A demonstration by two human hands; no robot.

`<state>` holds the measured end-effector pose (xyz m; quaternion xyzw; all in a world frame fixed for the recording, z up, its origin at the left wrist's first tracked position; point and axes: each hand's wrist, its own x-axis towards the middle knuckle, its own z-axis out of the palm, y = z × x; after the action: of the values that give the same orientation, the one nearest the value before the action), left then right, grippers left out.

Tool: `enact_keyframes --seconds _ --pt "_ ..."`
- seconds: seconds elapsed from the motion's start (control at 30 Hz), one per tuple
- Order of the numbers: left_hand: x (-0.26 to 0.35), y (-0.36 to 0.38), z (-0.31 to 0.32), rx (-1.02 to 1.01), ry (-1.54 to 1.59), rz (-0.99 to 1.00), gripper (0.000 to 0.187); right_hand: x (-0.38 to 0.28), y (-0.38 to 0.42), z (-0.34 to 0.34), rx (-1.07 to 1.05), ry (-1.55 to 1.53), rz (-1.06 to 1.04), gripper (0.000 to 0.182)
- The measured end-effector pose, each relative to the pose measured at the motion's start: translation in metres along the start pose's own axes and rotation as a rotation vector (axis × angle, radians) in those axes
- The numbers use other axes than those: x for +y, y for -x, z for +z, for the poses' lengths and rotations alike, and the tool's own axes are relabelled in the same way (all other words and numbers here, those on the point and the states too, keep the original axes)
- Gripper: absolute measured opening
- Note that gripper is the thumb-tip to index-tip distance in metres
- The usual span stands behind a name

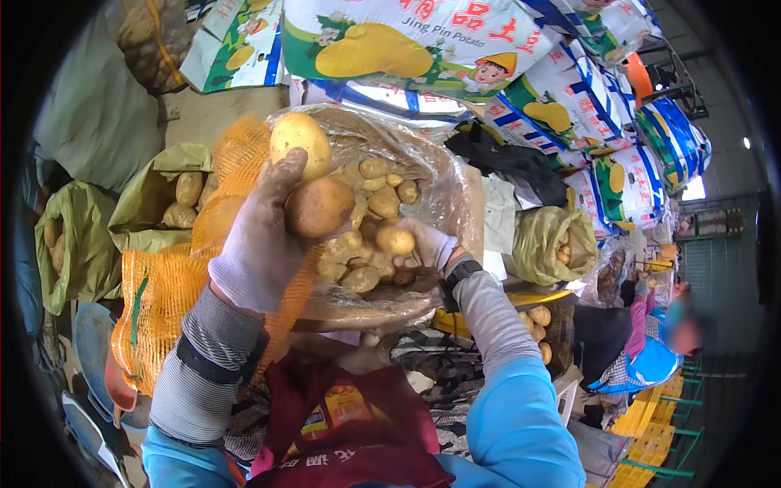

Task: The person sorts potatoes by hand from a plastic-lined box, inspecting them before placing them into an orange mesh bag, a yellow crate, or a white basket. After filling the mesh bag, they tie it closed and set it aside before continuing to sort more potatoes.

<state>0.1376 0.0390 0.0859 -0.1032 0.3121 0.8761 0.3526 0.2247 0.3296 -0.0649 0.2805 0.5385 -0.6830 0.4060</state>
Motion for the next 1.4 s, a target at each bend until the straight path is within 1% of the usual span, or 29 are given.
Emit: enact_keyframes --seconds 0.07,0.13,0.17,0.2,0.27,0.3,0.37,0.43,0.47,0.57,0.6,0.67,0.73,0.77,0.83,0.87,0.93,1.0,1.03,1.07,1.1,1.17,1.2,1.27,1.3,1.33,1.4 --pt "-0.004 -0.002 -0.001 -0.015 0.009 -0.041 0.041 -0.007 0.023 -0.002 -0.375 -0.656 -0.192 0.043" --pt "-0.011 -0.004 -0.003 -0.055 0.009 -0.066 0.042 -0.006 0.032 0.017 -0.188 -0.507 -0.516 0.039" --pt "-0.014 -0.004 -0.003 -0.089 0.004 -0.074 0.042 -0.011 0.041 0.026 -0.296 -0.717 -0.495 0.040" --pt "-0.018 -0.004 -0.004 -0.121 -0.003 -0.082 0.043 -0.016 0.050 0.035 -0.404 -0.924 -0.457 0.045" --pt "-0.028 -0.004 -0.003 -0.143 -0.037 -0.070 0.045 -0.011 0.055 0.055 -0.171 -0.668 -0.688 0.056" --pt "-0.029 -0.002 -0.001 -0.155 -0.054 -0.061 0.047 -0.013 0.063 0.062 -0.221 -0.559 -0.716 0.061" --pt "-0.030 0.006 0.004 -0.256 -0.002 -0.059 0.045 -0.021 0.082 0.081 -0.313 -0.341 -0.788 0.071" --pt "-0.033 0.005 0.003 -0.334 0.033 -0.068 0.044 -0.028 0.095 0.118 -0.311 -0.494 -0.649 0.073" --pt "-0.038 0.003 0.003 -0.373 0.050 -0.080 0.044 -0.026 0.087 0.128 -0.194 -0.474 -0.693 0.070" --pt "-0.048 -0.005 0.004 -0.496 0.103 -0.125 0.043 -0.022 0.089 0.144 -0.071 -0.507 -0.789 0.068" --pt "-0.047 -0.006 0.004 -0.522 0.169 -0.152 0.043 -0.020 0.088 0.144 -0.072 -0.530 -0.847 0.067" --pt "-0.041 -0.009 0.002 -0.566 0.308 -0.199 0.043 -0.016 0.094 0.148 0.173 -0.281 -0.990 0.069" --pt "-0.043 -0.013 -0.005 -0.499 0.363 -0.226 0.043 -0.015 0.102 0.151 0.429 -0.049 -1.071 0.069" --pt "-0.044 -0.013 -0.006 -0.466 0.390 -0.242 0.044 -0.015 0.105 0.151 0.485 0.013 -1.130 0.068" --pt "-0.048 -0.013 -0.006 -0.400 0.231 -0.164 0.044 -0.017 0.110 0.150 0.596 0.144 -1.244 0.066" --pt "-0.047 -0.011 -0.004 -0.366 0.152 -0.121 0.044 -0.018 0.113 0.148 0.515 -0.004 -1.202 0.065" --pt "-0.046 -0.005 0.001 -0.402 0.101 -0.083 0.045 -0.018 0.118 0.144 0.341 -0.291 -1.104 0.063" --pt "-0.045 -0.005 0.000 -0.443 0.062 -0.073 0.048 -0.012 0.119 0.143 0.167 -0.606 -1.058 0.063" --pt "-0.045 -0.005 0.001 -0.426 0.030 -0.063 0.048 -0.008 0.120 0.143 0.079 -0.761 -1.026 0.063" --pt "-0.045 -0.004 0.002 -0.408 -0.001 -0.055 0.048 -0.009 0.124 0.148 0.053 -0.755 -1.022 0.067" --pt "-0.046 -0.004 0.003 -0.391 -0.032 -0.048 0.048 -0.012 0.129 0.153 0.024 -0.687 -1.033 0.068" --pt "-0.054 -0.011 0.001 -0.483 -0.001 -0.143 0.047 -0.017 0.137 0.164 -0.028 -0.555 -1.053 0.070" --pt "-0.058 -0.013 -0.001 -0.528 0.012 -0.194 0.047 -0.018 0.131 0.164 -0.011 -0.457 -1.057 0.071" --pt "-0.062 -0.011 -0.006 -0.672 -0.523 0.018 0.047 -0.022 0.129 0.166 0.003 -0.400 -1.085 0.071" --pt "-0.062 -0.010 -0.005 -0.715 -0.598 0.065 0.048 -0.023 0.130 0.167 0.013 -0.370 -1.100 0.071" --pt "-0.061 -0.009 -0.005 -0.755 -0.671 0.115 0.049 -0.022 0.132 0.167 0.010 -0.414 -1.118 0.069" --pt "-0.059 -0.013 0.008 -0.812 -0.436 0.059 0.056 -0.018 0.139 0.162 -0.064 -0.602 -1.093 0.065"
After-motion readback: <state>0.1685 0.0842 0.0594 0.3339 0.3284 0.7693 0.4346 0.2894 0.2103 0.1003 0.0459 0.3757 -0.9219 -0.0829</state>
